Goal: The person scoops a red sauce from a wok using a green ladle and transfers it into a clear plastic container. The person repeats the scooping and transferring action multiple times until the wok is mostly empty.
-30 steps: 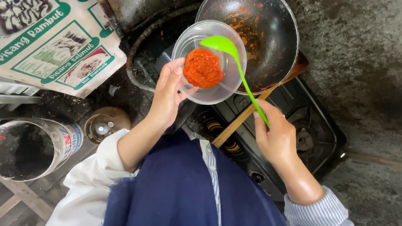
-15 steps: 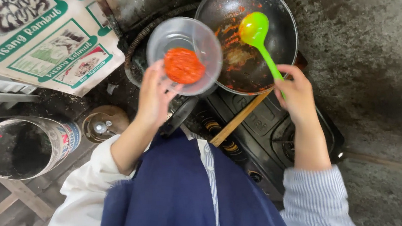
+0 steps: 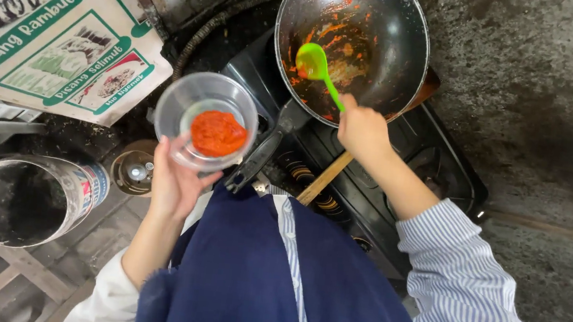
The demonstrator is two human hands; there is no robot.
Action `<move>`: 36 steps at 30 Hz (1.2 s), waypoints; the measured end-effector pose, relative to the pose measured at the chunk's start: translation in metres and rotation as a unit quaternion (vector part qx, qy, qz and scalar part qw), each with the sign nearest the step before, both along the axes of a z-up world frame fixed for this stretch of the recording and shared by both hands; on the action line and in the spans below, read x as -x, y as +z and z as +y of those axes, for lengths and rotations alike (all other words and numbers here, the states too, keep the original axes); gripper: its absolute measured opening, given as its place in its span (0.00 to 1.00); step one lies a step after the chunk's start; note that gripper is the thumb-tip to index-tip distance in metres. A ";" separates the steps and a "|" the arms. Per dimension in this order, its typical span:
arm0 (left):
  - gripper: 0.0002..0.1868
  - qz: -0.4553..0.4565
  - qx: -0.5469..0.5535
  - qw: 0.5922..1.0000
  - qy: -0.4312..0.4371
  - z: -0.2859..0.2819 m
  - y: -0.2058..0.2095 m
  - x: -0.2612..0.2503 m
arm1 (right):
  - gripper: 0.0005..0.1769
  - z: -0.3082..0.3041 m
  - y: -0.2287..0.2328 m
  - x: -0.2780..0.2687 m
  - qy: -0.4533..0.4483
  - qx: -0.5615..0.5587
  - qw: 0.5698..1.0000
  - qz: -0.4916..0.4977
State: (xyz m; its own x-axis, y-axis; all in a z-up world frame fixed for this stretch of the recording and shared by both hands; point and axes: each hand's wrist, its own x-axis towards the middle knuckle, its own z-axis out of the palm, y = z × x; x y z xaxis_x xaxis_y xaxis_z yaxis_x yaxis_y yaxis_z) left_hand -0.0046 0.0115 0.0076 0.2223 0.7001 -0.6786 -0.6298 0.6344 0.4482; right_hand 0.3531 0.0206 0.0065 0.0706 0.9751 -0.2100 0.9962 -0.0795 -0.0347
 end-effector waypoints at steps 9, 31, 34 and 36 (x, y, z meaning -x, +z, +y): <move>0.31 -0.036 0.016 0.999 -0.004 -0.012 -0.006 -0.006 | 0.18 0.017 0.037 -0.034 -0.288 -0.008 0.836 0.467; 0.37 -0.015 -0.017 0.999 -0.029 -0.014 -0.009 -0.006 | 0.19 -0.010 0.023 0.000 -0.161 -0.023 0.924 0.345; 0.37 -0.011 -0.019 0.999 -0.031 -0.009 -0.005 -0.007 | 0.18 -0.015 0.048 -0.002 -0.296 0.003 0.787 0.541; 0.39 0.014 -0.032 0.998 -0.043 -0.008 -0.008 -0.007 | 0.20 -0.023 0.070 0.002 -0.277 -0.038 0.803 0.526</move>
State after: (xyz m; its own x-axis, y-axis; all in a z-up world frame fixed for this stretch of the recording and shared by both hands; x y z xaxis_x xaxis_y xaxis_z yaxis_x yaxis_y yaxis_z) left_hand 0.0025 0.0035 -0.0002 0.2653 0.7217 -0.6393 -0.5613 0.6547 0.5062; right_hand 0.3510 -0.0024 0.0761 0.3212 0.8682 -0.3783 0.2246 -0.4579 -0.8602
